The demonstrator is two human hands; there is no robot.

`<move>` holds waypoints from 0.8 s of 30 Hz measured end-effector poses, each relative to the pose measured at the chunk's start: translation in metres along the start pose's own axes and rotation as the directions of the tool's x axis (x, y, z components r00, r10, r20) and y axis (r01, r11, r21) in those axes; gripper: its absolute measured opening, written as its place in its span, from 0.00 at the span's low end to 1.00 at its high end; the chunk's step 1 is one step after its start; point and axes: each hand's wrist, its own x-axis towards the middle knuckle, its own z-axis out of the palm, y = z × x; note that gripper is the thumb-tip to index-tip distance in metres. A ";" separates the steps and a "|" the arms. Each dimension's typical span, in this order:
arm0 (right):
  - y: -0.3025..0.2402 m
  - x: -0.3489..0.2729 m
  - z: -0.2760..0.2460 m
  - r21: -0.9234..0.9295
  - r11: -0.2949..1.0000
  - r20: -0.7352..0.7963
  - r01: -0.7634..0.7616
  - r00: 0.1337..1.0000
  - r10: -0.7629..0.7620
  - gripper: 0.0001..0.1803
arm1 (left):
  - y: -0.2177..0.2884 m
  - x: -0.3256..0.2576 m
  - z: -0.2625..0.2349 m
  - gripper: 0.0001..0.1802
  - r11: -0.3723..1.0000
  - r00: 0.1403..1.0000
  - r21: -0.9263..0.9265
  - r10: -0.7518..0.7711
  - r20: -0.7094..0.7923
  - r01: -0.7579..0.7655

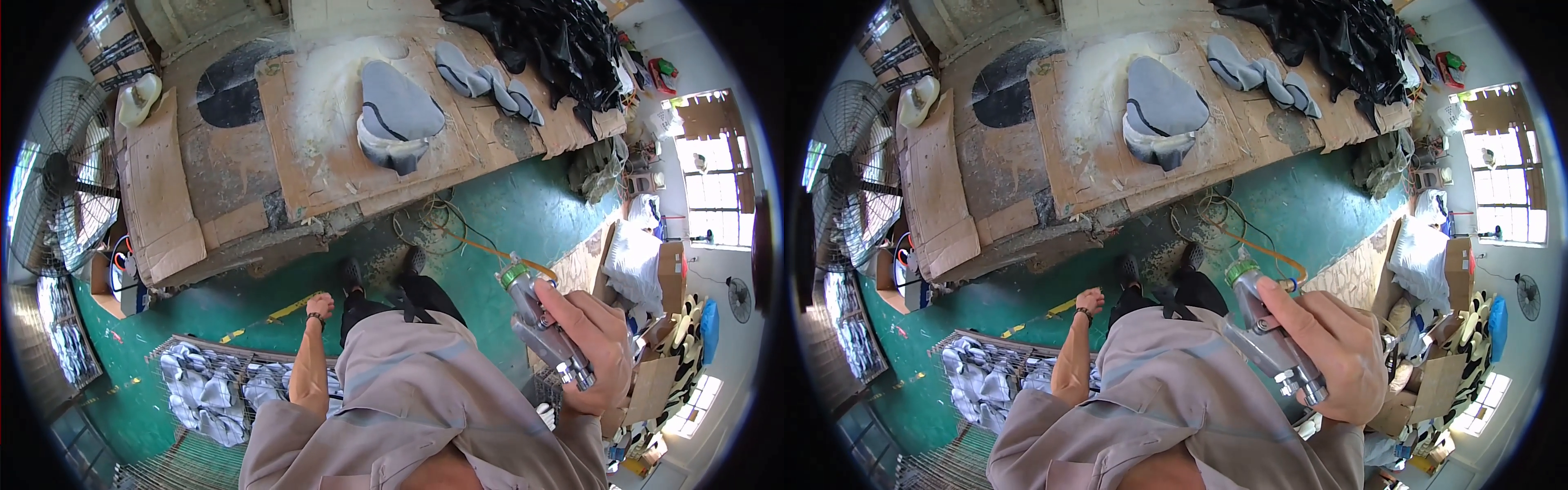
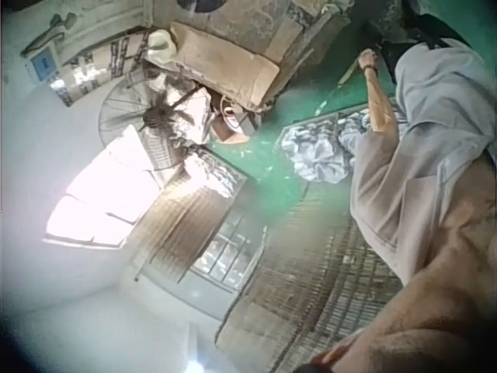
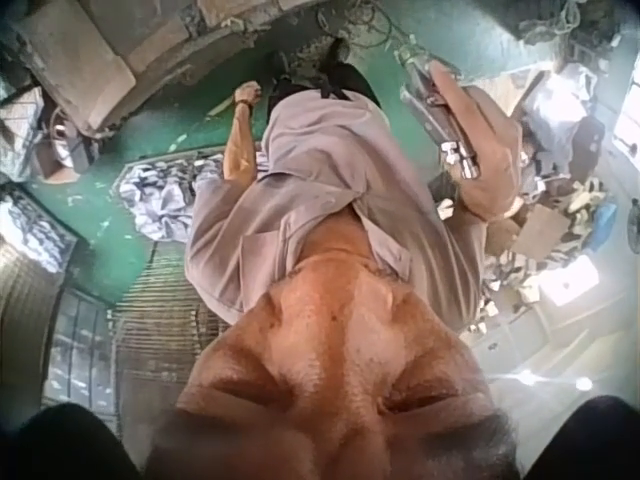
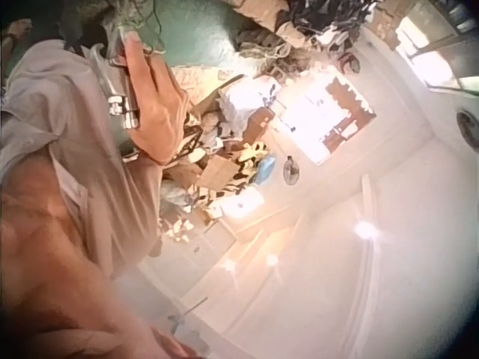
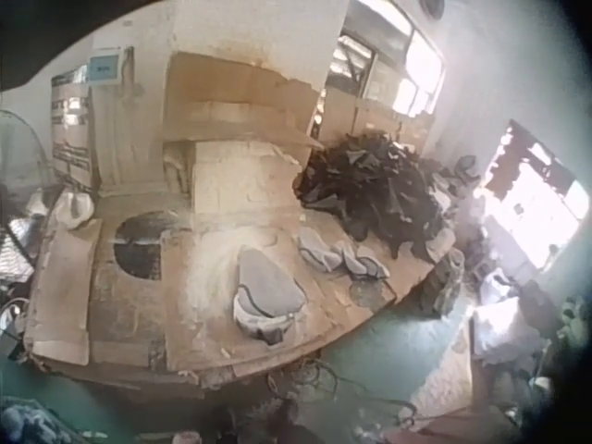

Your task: Spraying adhesive onto shoe lining components and arranging them on a workbench in a factory setting.

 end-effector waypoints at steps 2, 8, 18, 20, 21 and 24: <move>0.009 -0.011 0.000 0.015 0.999 -0.013 -0.037 0.999 0.038 0.40 | 0.024 -0.002 0.010 0.12 0.995 0.994 0.028 0.098 -0.043 -0.097; 0.042 -0.039 0.004 0.106 0.931 -0.138 -0.348 0.922 0.361 0.35 | 0.161 -0.027 0.049 0.14 0.762 0.794 -0.235 0.600 -0.095 -0.604; 0.162 -0.069 -0.016 0.341 0.925 -0.165 -0.168 0.958 0.235 0.34 | 0.432 -0.123 0.108 0.16 0.330 0.329 -0.073 0.845 -0.421 -0.941; 0.191 -0.073 -0.024 0.417 0.905 -0.109 -0.086 0.984 0.143 0.35 | 0.457 -0.136 0.118 0.16 0.313 0.302 -0.052 0.838 -0.455 -0.948; 0.204 -0.074 -0.027 0.480 0.877 -0.049 -0.030 0.997 0.061 0.37 | 0.468 -0.141 0.121 0.16 0.298 0.271 -0.010 0.853 -0.447 -0.955; 0.241 -0.078 -0.035 0.519 0.854 -0.033 -0.032 0.998 0.058 0.38 | 0.485 -0.150 0.139 0.18 0.346 0.260 0.238 0.908 -0.330 -0.907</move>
